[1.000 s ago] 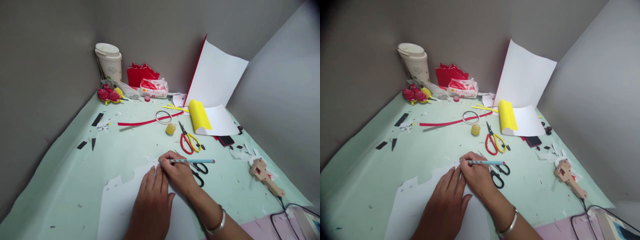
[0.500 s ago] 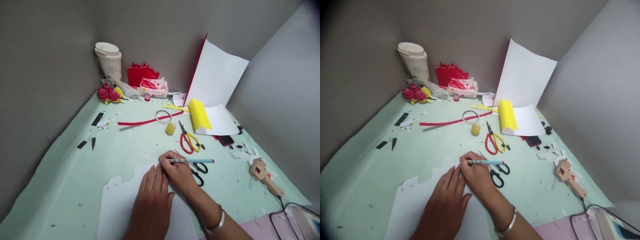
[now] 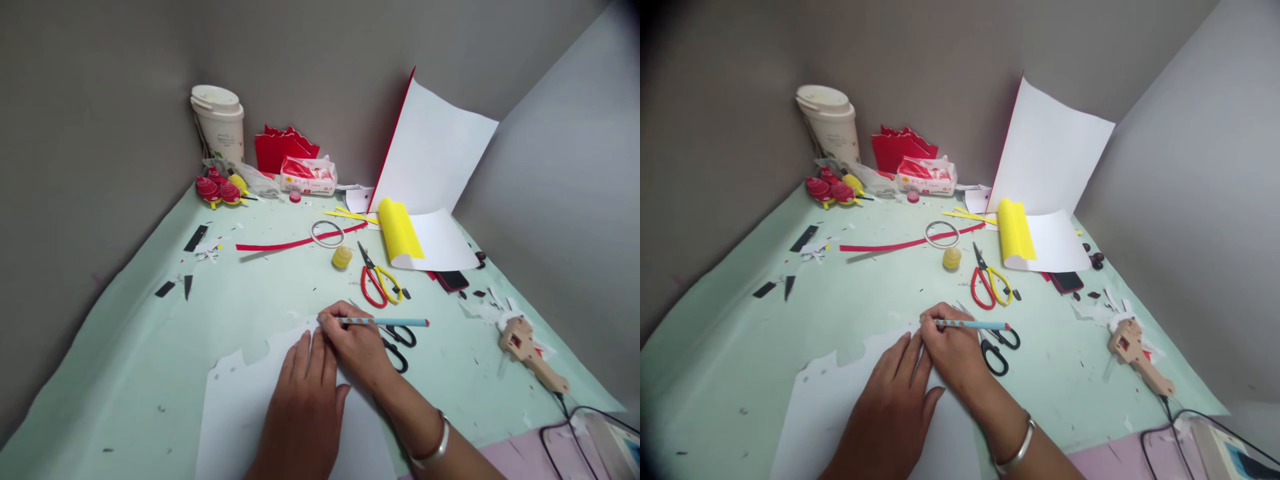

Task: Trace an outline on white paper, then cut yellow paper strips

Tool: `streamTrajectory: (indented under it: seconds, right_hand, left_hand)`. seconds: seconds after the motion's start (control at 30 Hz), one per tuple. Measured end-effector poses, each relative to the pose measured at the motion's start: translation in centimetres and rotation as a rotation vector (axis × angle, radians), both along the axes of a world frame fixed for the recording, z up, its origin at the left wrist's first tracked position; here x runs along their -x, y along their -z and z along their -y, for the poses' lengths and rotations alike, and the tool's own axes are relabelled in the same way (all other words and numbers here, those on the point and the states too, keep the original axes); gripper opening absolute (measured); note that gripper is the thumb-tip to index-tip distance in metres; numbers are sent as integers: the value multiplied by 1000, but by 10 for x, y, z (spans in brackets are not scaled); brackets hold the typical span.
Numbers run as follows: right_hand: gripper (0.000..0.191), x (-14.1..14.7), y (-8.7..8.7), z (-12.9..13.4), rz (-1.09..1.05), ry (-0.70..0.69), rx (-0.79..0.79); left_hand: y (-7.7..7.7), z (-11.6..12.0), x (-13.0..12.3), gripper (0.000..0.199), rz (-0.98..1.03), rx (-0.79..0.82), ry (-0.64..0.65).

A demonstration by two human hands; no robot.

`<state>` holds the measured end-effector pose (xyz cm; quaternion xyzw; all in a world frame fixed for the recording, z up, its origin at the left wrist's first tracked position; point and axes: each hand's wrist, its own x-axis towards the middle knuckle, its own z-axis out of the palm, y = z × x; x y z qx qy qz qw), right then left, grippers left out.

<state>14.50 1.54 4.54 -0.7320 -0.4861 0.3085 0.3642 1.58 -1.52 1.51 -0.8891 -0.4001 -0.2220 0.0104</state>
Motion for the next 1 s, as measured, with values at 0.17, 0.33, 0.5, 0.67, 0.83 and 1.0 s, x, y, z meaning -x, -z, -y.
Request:
streamTrajectory:
  seconds: [0.17, 0.33, 0.5, 0.67, 0.83, 1.0]
  right_hand:
    - [17, 0, 1, 1, 1, 4, 1]
    - [18, 0, 1, 0, -2, 3, -4]
    - [18, -1, 2, 0, -4, 8, -8]
    - [18, 0, 2, 0, -8, 9, -15]
    - [18, 1, 1, 1, -28, 15, -5]
    - [17, 0, -1, 1, -33, 26, 4]
  left_hand:
    - [-1, 0, 0, 41, -4, 15, -10]
    - [-2, 0, 0, 42, 0, 5, -6]
    - [-3, 0, 0, 42, 9, 36, -8]
    - [-3, 0, 0, 43, 12, 22, -5]
    - [-1, 1, 1, 44, 16, 15, -7]
    - [-1, 1, 1, 43, 13, 25, -11]
